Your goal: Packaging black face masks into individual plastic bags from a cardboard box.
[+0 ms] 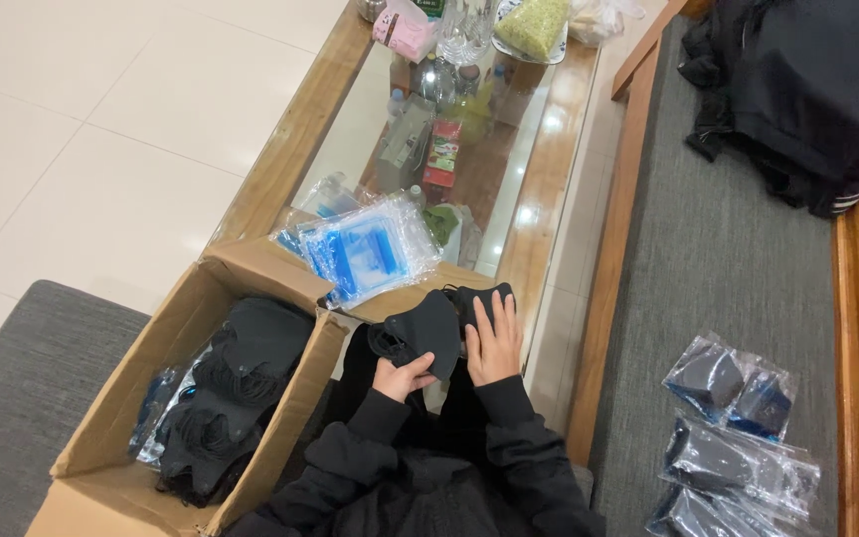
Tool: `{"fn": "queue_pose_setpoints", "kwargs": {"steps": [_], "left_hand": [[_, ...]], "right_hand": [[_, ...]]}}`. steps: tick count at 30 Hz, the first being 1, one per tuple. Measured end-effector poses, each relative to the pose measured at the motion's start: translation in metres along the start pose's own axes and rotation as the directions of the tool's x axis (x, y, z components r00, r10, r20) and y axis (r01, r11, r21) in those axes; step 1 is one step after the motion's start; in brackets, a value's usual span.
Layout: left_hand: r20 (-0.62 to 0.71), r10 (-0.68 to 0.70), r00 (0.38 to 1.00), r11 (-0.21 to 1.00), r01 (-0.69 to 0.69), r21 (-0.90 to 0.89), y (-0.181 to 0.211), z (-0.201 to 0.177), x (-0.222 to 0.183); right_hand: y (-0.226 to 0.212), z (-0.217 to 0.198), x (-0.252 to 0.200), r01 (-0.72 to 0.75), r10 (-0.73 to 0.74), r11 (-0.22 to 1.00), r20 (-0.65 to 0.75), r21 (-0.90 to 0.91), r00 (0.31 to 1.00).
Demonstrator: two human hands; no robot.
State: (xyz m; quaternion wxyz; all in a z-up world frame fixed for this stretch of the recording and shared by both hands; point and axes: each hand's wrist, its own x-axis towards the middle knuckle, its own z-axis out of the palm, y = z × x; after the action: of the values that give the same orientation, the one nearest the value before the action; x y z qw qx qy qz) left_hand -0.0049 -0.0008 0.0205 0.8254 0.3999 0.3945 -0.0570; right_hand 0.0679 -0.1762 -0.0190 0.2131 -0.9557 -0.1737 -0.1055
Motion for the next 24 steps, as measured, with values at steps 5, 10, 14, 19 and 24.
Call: {"fn": "queue_pose_setpoints", "kwargs": {"steps": [5,10,14,19,24], "left_hand": [[0.044,0.021,0.999,1.0,-0.022,0.018,0.012,0.01,-0.015],[0.042,0.051,0.998,0.999,-0.051,0.0,0.007,0.012,-0.008],[0.032,0.046,0.998,0.999,-0.046,0.006,0.014,0.015,-0.016],[0.015,0.067,0.998,0.998,-0.067,0.018,0.001,0.01,0.003],[-0.014,0.076,0.997,0.997,-0.076,0.005,-0.025,-0.001,0.028]], "right_hand": [[-0.022,-0.016,-0.01,-0.045,0.075,0.891,-0.048,0.451,0.996],[-0.05,-0.05,-0.009,-0.128,0.135,0.82,0.029,0.559,0.99],[-0.049,-0.046,-0.012,-0.069,0.095,0.845,-0.022,0.53,0.995],[-0.055,-0.034,-0.018,0.015,0.028,0.904,-0.094,0.427,0.995],[-0.068,-0.048,-0.015,0.08,0.007,0.908,-0.204,0.411,0.979]]}}
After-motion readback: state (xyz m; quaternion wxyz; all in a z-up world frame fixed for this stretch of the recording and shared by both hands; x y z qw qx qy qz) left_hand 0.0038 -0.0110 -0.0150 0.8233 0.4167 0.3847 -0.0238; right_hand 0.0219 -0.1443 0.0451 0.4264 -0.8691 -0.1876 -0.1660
